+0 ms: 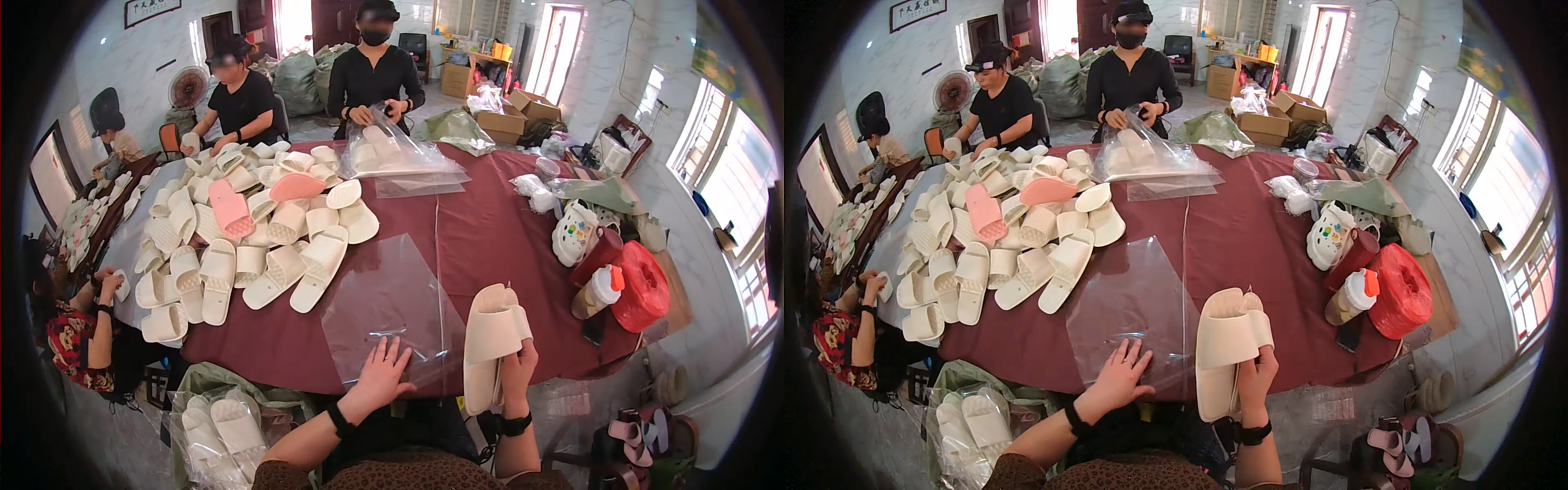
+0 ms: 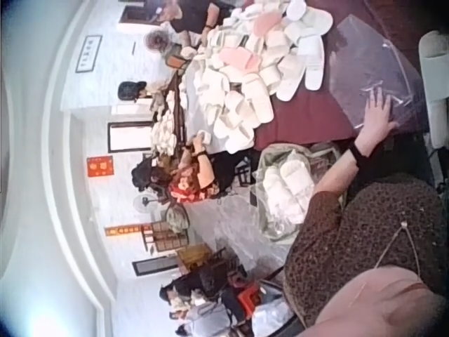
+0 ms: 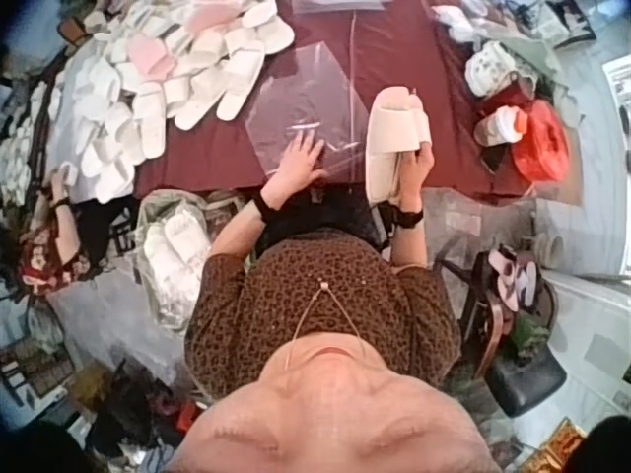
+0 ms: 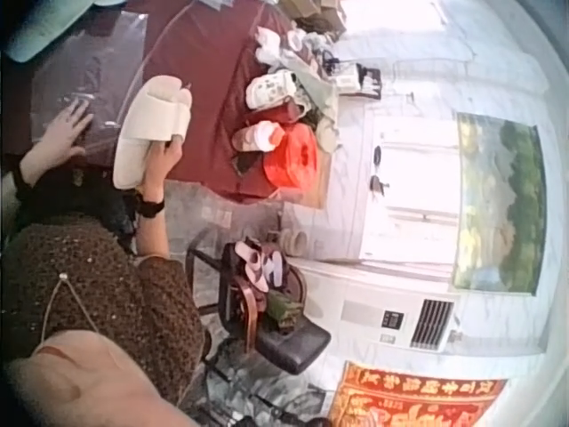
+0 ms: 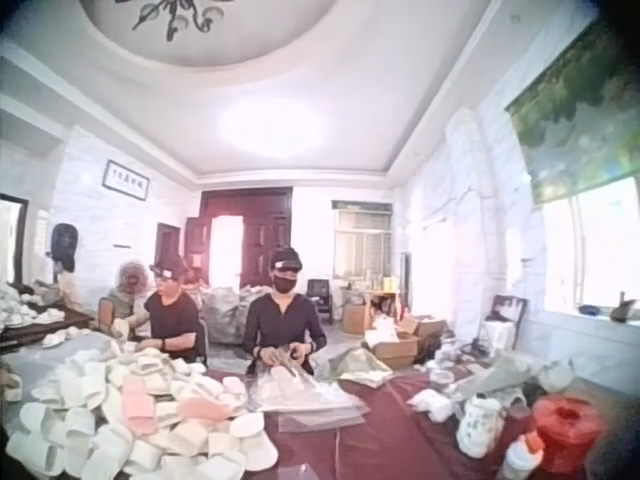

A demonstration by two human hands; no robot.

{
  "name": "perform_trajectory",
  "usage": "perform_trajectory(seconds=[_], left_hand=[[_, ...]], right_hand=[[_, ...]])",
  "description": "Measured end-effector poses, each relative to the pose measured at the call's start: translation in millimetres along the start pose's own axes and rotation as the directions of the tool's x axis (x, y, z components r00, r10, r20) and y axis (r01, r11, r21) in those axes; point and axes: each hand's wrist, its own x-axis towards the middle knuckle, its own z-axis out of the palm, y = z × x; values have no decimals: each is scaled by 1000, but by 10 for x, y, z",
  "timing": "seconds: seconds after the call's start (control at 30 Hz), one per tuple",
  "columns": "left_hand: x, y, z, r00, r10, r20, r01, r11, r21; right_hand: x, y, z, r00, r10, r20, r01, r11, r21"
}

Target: Packaging white slippers into individual plastic bags and placing them into a larger sack.

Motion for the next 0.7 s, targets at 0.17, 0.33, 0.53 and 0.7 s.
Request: perform_trajectory(seconds=[0.17, 0.33, 0.53, 0.7], left_hand=[[366, 71, 112, 993, 114, -4, -113, 979, -167], [355, 36, -53, 990, 64, -130, -102, 945, -312], [245, -73, -59, 987, -104, -125, 42, 906, -421], [272, -170, -74, 978, -211, -10, 172, 823, -542]], right_hand=[[-30, -134, -43, 999, 49, -5, -47, 980, 195], [-44, -108, -177, 1000, 24, 2, -24, 995, 101], [-126, 17, -318, 994, 93, 62, -104, 973, 205], [-219, -129, -325, 977, 149, 154, -174, 971, 163]])
